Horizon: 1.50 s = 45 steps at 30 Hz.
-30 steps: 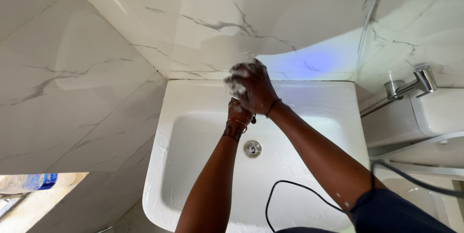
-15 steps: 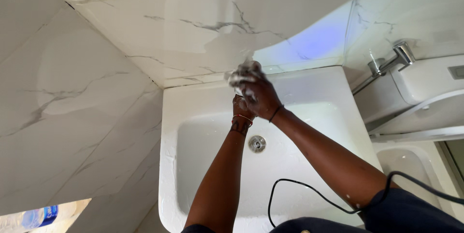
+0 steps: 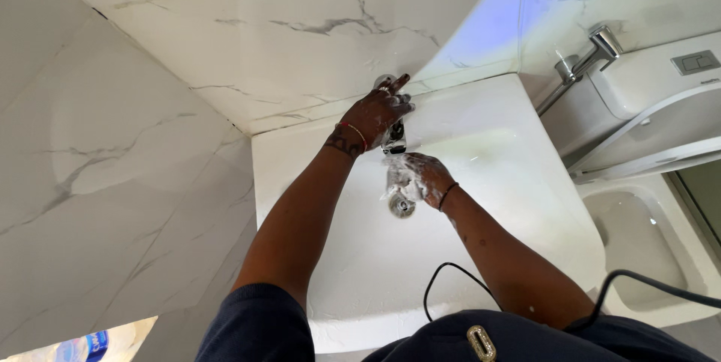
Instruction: The person scrubs a white bathroom sink with a soapy cloth, covering the basin, faucet, and surrounding tiled surfaces. The person repeatedly wipes and rinses the cloth while cleaning different parts of the sink area.
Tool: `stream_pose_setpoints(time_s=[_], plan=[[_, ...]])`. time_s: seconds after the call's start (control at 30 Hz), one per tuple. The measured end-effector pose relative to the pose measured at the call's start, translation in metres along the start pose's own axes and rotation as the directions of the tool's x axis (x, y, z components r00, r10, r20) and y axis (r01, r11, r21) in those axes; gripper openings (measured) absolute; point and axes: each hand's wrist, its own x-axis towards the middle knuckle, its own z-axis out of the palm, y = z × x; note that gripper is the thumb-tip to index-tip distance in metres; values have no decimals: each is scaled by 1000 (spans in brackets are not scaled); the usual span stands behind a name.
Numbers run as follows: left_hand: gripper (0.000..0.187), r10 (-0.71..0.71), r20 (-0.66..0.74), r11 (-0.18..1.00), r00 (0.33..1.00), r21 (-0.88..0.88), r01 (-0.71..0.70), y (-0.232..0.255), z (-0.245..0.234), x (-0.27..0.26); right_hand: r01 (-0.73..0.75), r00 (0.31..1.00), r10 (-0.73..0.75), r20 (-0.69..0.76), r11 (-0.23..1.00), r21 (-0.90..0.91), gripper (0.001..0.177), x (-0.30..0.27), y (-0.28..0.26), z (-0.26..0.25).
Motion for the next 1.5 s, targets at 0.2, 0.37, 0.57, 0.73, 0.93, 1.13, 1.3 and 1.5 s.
stream_pose_setpoints(time_s=[0.2, 0.37, 0.57, 0.73, 0.93, 1.13, 1.3, 1.5], plan=[[72, -138, 214, 970, 967, -169, 176, -3, -66, 56, -100, 983, 81, 163, 988, 115, 30, 2, -14, 30], [91, 55, 525, 972, 849, 165, -165, 6, -91, 26, -153, 966, 94, 239, 958, 242, 33, -1, -29, 30], [42, 279, 11, 941, 960, 195, -275, -23, -34, -5, -185, 966, 141, 216, 963, 196, 30, 3, -24, 34], [36, 352, -131, 927, 927, 187, -326, -27, -20, -4, 238, 951, -52, 306, 757, -609, 42, 0, -16, 35], [27, 100, -302, 995, 948, 2, -104, -15, 0, 33, 493, 870, -103, 483, 229, -839, 45, 7, -9, 27], [32, -362, -257, 899, 896, -349, 263, -5, 16, 50, 506, 840, -135, 525, -154, -849, 35, 8, -25, 22], [35, -245, -341, 939, 908, -316, 135, -17, 24, 47, 26, 979, 30, 199, 962, -271, 36, 12, -4, 20], [30, -285, -299, 919, 911, -355, 171, -22, 33, 48, -320, 938, 290, 188, 935, 154, 31, 26, 21, 8]])
